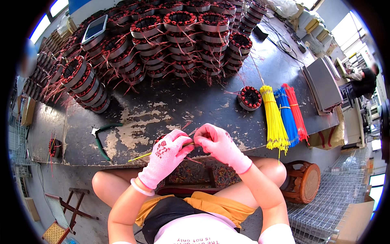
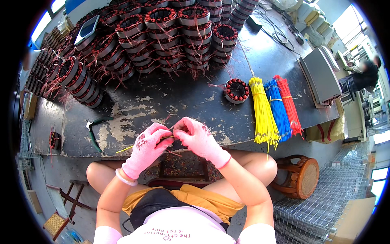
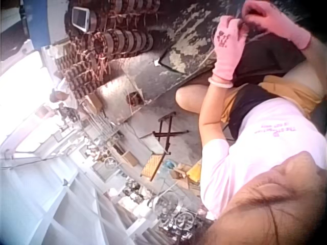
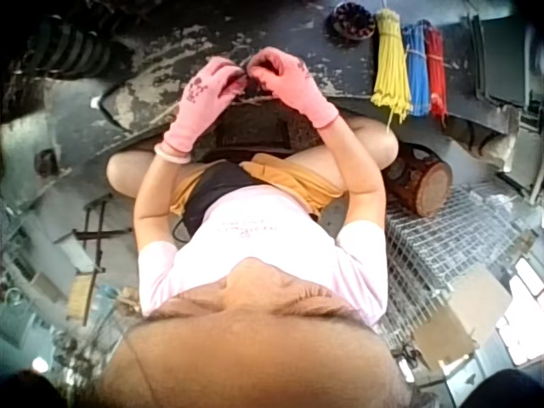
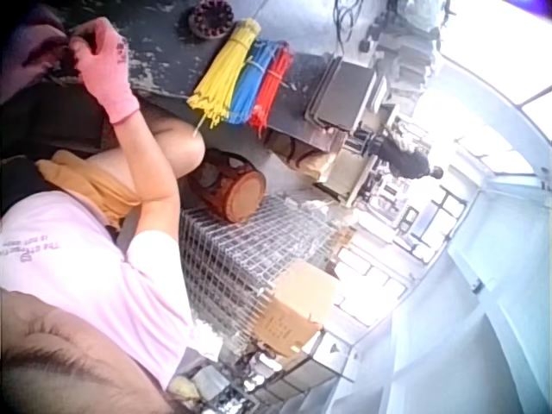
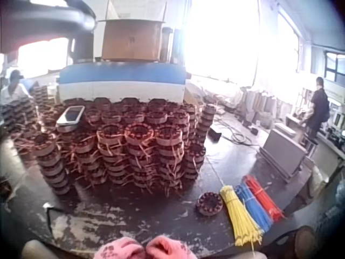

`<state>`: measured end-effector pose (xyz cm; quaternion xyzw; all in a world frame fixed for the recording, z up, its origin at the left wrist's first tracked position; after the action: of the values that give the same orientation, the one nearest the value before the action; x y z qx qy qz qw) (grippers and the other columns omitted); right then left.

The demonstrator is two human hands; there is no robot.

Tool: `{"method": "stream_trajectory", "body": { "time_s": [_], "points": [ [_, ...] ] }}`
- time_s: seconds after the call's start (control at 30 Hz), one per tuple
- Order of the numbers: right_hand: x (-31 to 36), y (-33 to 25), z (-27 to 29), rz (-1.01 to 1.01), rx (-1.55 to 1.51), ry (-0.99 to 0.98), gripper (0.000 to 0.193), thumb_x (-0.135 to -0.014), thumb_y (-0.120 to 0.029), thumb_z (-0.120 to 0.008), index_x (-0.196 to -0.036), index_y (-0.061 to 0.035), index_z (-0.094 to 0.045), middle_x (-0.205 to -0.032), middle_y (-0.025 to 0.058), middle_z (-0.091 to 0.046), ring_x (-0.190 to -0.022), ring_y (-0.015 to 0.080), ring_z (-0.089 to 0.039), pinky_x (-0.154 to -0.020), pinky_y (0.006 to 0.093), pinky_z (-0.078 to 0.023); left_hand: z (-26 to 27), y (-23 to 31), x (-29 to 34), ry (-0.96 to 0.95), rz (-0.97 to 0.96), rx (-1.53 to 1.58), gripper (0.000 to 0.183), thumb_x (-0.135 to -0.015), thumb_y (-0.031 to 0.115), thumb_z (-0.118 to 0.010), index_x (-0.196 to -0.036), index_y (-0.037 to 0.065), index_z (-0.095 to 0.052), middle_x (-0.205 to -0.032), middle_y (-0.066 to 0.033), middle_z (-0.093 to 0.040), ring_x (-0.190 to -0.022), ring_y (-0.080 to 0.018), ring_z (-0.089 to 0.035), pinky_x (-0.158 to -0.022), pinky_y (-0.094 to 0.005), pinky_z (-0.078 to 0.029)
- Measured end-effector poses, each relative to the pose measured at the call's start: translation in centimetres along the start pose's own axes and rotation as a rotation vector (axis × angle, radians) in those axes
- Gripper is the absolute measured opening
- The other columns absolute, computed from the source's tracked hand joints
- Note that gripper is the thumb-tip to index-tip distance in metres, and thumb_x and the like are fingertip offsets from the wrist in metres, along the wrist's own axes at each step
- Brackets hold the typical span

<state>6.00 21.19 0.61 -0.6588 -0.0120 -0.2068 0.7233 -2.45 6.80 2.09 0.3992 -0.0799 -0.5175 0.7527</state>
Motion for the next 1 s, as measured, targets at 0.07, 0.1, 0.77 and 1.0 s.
{"method": "stream_trajectory", "body": {
  "time_s": [0.07,0.1,0.77,1.0],
  "points": [
    [-0.5,1.9,-0.1,-0.114,-0.201,-0.049,0.017,-0.096,-0.016,-0.070,-0.104,-0.0016,-0.065,-0.088,-0.0002,-0.066,-0.071,0.0052,-0.055,-0.064,0.0210,-0.046,-0.3,0.1,-0.1,0.008,-0.024,-0.006,0.015,-0.083,0.009,-0.077,-0.096,0.006,-0.071,-0.101,-0.0080,-0.068,-0.090,-0.0312,-0.068,-0.078,-0.0402,-0.055],
    [-1.1,2.9,-0.3,-0.146,-0.317,-0.066,0.016,-0.095,-0.016,-0.070,-0.104,-0.0026,-0.065,-0.088,0.0000,-0.067,-0.071,0.0053,-0.056,-0.064,0.0209,-0.046,-0.4,0.3,-0.2,0.018,-0.042,-0.025,0.014,-0.083,0.009,-0.078,-0.095,0.007,-0.071,-0.100,-0.0077,-0.069,-0.090,-0.0310,-0.068,-0.078,-0.0404,-0.055],
    [2.9,-0.4,-1.3,0.875,1.115,0.323,0.043,-0.078,-0.015,-0.079,-0.119,-0.0120,-0.071,-0.119,0.0037,-0.071,-0.082,0.0185,-0.071,-0.068,0.0339,-0.056,-0.9,-0.6,-0.2,-0.036,0.018,-0.026,0.015,-0.087,0.012,-0.072,-0.101,0.006,-0.071,-0.114,-0.0099,-0.073,-0.101,-0.0324,-0.069,-0.087,-0.0418,-0.056],
    [2.7,-0.6,-1.1,0.870,1.090,0.295,0.038,-0.080,-0.016,-0.078,-0.117,-0.0121,-0.072,-0.117,0.0042,-0.072,-0.079,0.0197,-0.071,-0.067,0.0346,-0.056,-0.9,-0.8,-0.1,-0.032,0.043,-0.012,0.016,-0.086,0.010,-0.072,-0.102,0.006,-0.072,-0.129,-0.0111,-0.071,-0.104,-0.0329,-0.069,-0.089,-0.0416,-0.056]
  ]
}}
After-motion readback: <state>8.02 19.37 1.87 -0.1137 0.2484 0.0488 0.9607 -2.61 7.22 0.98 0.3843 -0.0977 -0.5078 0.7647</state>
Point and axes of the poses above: each hand's wrist, its own x-axis away from the middle knuckle, its own z-axis out of the back of the hand, y = z × x, the point moved 6 cm from there along -x, towards the middle knuckle
